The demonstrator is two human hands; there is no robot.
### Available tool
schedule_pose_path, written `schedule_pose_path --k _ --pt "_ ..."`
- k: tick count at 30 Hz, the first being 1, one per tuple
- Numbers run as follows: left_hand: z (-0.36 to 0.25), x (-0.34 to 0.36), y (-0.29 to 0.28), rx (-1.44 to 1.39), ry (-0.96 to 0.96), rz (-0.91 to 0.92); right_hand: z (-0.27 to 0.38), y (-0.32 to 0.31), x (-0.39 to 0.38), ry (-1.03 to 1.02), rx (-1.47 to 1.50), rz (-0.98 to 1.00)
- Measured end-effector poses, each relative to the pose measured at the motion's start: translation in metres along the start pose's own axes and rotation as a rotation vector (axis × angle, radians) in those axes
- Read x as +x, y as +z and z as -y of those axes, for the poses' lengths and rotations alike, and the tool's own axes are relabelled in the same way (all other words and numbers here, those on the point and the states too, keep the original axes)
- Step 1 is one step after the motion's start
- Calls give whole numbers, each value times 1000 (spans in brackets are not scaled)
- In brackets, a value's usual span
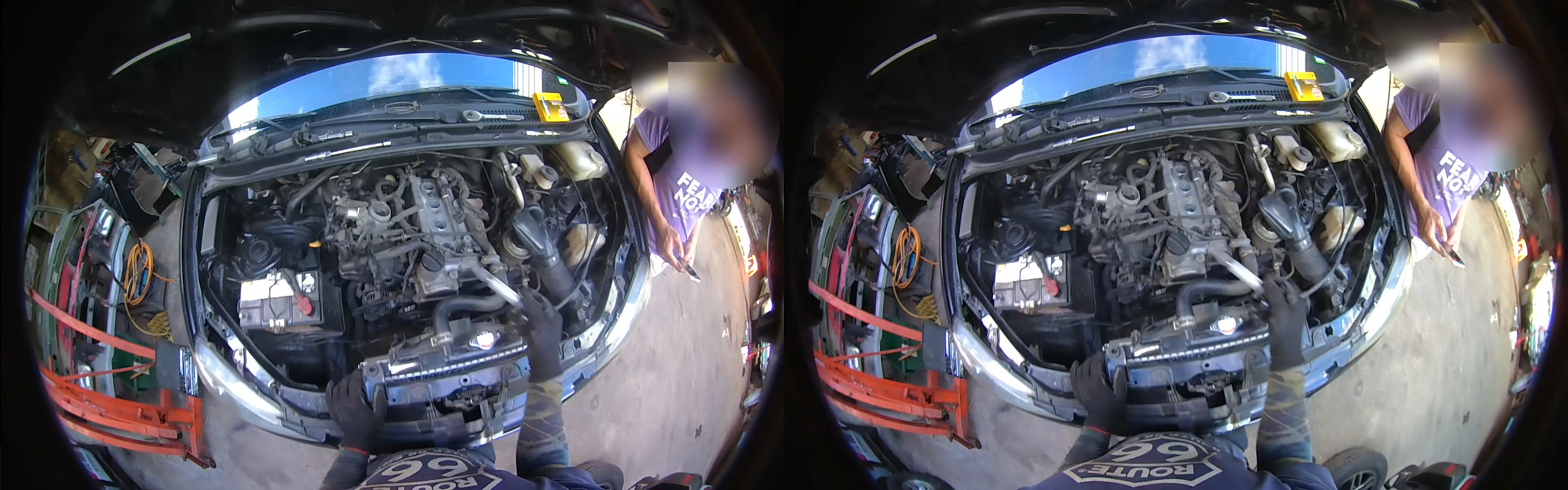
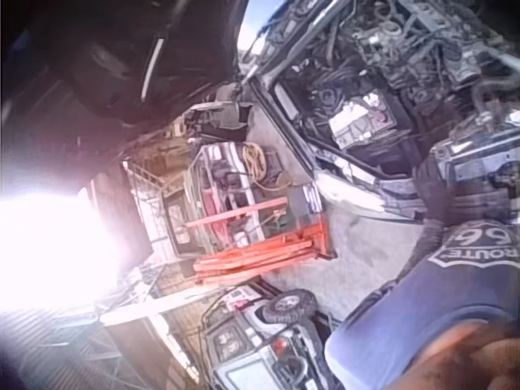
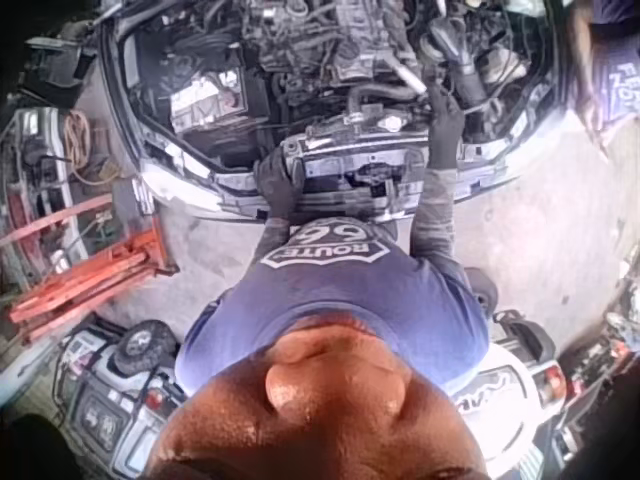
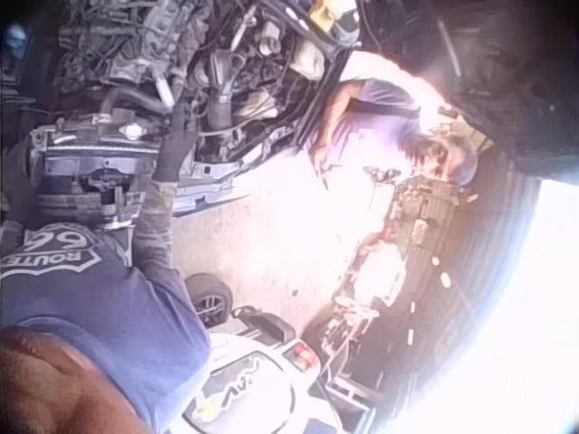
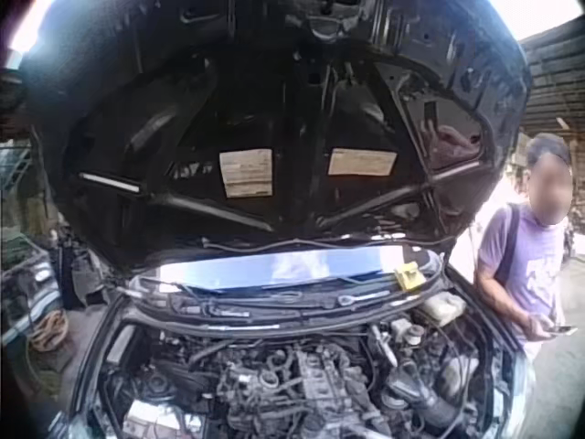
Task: The person works on a car engine with the hood open, using a socket wrench to loosen and tighten bolts on the engine block. The person removes a component from the engine and places it aside, then continues adjusting other parts within the engine bay.
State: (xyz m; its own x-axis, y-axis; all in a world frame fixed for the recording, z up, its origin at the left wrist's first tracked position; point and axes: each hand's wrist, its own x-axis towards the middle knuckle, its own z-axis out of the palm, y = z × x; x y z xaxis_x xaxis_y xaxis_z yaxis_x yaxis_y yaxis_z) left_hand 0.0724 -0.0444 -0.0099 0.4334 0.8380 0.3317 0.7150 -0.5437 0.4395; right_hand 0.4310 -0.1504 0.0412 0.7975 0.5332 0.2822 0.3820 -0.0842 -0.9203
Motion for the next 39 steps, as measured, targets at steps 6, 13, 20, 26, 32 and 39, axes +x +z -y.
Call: schedule_pose_path --k 6,13,20,26,32,39 --pt "4 2 -1 22 -43 83 10 102 80 302 -341 9" --pt "6 1 0 22 -74 114 -46 141 104 308 -236 44" --pt "4 1 -2 15 -60 98 -47 151 103 242 -446 231" --pt "-7 6 -9 -18 -64 99 23 104 92 231 -465 315" --pt "-23 32 -27 -330 -123 -105 135 -102 76 -277 403 561" --pt "-92 142 28 -784 255 241 200 -52 89 -365 208 387"
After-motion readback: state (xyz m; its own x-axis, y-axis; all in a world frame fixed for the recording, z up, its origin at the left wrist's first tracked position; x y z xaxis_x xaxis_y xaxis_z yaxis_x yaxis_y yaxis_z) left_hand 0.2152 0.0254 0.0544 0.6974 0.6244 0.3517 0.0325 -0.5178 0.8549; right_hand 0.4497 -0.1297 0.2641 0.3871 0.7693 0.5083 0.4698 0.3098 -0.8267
